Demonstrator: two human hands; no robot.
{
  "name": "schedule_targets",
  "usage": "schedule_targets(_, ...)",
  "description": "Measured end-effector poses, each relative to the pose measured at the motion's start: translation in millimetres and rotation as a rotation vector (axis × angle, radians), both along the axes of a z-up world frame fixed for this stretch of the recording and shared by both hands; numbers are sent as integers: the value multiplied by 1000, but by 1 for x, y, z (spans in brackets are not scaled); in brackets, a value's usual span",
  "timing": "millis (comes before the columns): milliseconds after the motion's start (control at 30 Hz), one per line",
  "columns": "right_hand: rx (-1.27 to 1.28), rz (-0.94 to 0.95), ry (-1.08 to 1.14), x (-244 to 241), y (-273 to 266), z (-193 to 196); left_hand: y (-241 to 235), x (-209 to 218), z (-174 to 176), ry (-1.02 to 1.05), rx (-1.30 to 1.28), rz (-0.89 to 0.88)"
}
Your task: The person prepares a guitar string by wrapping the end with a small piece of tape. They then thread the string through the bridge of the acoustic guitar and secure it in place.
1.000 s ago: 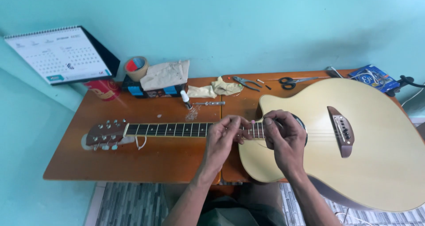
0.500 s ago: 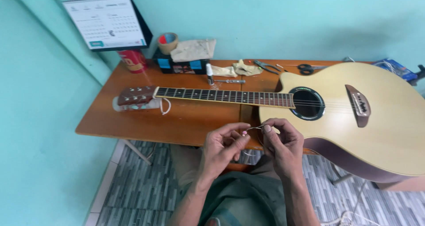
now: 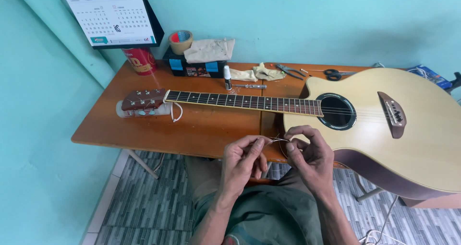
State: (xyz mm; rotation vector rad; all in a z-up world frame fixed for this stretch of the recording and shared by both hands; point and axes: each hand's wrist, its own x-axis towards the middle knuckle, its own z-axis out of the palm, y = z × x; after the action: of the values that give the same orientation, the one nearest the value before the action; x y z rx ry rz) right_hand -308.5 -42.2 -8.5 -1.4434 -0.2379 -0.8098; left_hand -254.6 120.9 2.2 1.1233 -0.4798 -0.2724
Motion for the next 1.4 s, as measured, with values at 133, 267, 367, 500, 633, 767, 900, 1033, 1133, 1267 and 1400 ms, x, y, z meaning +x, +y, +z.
schedule_targets(133, -74, 21, 98, -5, 3, 15, -3, 2, -2, -20, 12, -2)
schedule_targets(267, -171, 22, 154, -12, 5, 26, -3, -1, -5, 2, 1, 4)
schedule_targets(367, -137, 49, 154, -11, 2, 24, -3, 0, -5, -8, -3, 19)
schedule_targets(500, -18, 155, 175, -13, -3, 18, -3, 0, -5, -16, 1, 57)
schedule_targets(633, 91, 238, 209, -15, -2, 25, -1, 0, -5, -29, 7, 62)
schedule_targets(767, 107, 326, 331, -14, -1, 27, -1, 0, -6, -59, 36, 52)
schedule_targets(900, 164, 310, 359, -8, -5, 14, 1, 0, -4, -70, 64, 46)
schedule_targets(1033, 163, 273, 343, -6, -7, 6, 1, -1, -3, -52, 46, 32)
schedule_targets(1133, 169, 266, 332, -7, -7, 3, -1, -3, -2, -46, 26, 16)
schedule_targets(1267, 248, 293, 313, -8, -7, -3, -2, -6, -2, 12, -24, -35)
schedule_targets(1400, 307, 279, 324, -10, -9, -10, -3, -2, -7, -31, -20, -61)
